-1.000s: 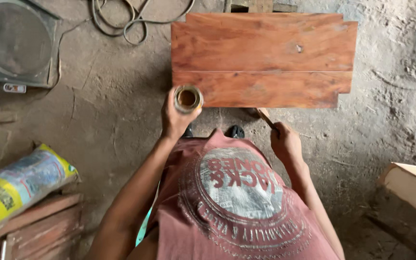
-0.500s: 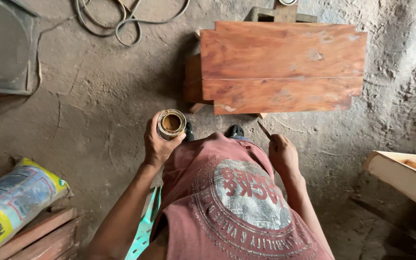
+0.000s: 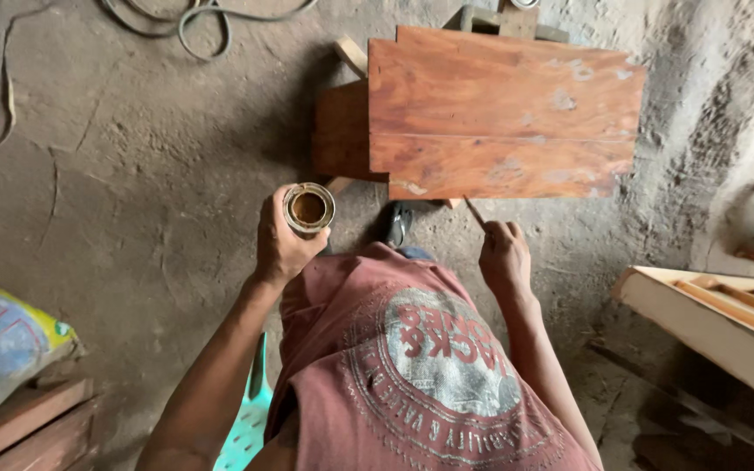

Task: The person applies wood filler to the gaps between wood panels using a small metal scraper while holding a container of filler.

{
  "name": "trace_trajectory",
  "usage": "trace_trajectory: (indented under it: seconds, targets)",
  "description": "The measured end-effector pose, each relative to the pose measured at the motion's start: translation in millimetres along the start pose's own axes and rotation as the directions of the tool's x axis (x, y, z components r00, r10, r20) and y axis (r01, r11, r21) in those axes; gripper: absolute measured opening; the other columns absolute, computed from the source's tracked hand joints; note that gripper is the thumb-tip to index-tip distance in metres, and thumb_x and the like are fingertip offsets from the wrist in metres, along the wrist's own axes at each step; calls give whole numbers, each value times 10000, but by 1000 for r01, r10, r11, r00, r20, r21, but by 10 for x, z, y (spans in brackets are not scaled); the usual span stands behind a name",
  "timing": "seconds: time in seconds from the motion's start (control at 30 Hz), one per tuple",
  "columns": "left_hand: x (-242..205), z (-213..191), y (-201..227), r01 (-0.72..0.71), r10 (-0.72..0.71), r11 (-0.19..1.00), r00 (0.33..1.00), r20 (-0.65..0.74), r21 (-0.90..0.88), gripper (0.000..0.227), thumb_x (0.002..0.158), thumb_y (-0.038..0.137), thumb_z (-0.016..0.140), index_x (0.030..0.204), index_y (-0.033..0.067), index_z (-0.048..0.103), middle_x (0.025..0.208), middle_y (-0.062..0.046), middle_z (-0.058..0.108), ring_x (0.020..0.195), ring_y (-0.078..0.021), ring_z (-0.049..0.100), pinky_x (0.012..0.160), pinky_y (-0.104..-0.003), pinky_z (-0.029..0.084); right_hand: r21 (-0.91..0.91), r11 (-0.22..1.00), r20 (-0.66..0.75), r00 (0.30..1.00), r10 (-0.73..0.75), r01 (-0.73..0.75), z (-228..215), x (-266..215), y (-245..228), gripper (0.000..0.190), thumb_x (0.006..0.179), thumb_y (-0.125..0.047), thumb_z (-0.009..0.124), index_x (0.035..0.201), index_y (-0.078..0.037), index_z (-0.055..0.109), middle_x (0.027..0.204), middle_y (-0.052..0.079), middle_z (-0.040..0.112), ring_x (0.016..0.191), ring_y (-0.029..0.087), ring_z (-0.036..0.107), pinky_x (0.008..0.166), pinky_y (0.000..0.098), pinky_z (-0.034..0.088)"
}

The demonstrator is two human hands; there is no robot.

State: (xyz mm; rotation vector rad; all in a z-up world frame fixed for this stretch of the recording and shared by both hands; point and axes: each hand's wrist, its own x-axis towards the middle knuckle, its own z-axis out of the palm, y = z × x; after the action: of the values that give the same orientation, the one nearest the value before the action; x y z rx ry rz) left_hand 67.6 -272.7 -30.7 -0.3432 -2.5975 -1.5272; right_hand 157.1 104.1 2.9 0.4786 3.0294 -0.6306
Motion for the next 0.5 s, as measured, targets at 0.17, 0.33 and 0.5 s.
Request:
trace_trajectory:
  seconds: [0.17,0.33,0.5]
  targets:
    - [161,70,144,27,-24,997,999,46,-67,717,733,161,867,1331,21,497,1218,-172,634,1128,-335,644,987,-437,529,-76,997,33,999,-7,10,60,-19,173,148,939,-94,625,1062,-100,707,1024,160,653,919,391,645,785,471,532]
    - [432,477,363,-7,13,994,998,57,-107,672,697,197,916,1251,74,556,1169,-156,662,1100,-319,631,962,-445,523,-46,996,46,996,74,-72,-26,-68,319,149,932,-136,634,1059,-150,710,986,130,663,904,384,660,793,477,537]
    - [816,1113,498,-76,85,993,991,101,-89,726,690,181,913,1292,58,525,1176,-170,652,1114,-358,607,957,-469,498,-61,995,39,996,75,-73,-101,79,463,167,972,-125,621,1111,-153,708,1000,140,655,888,404,649,758,490,534]
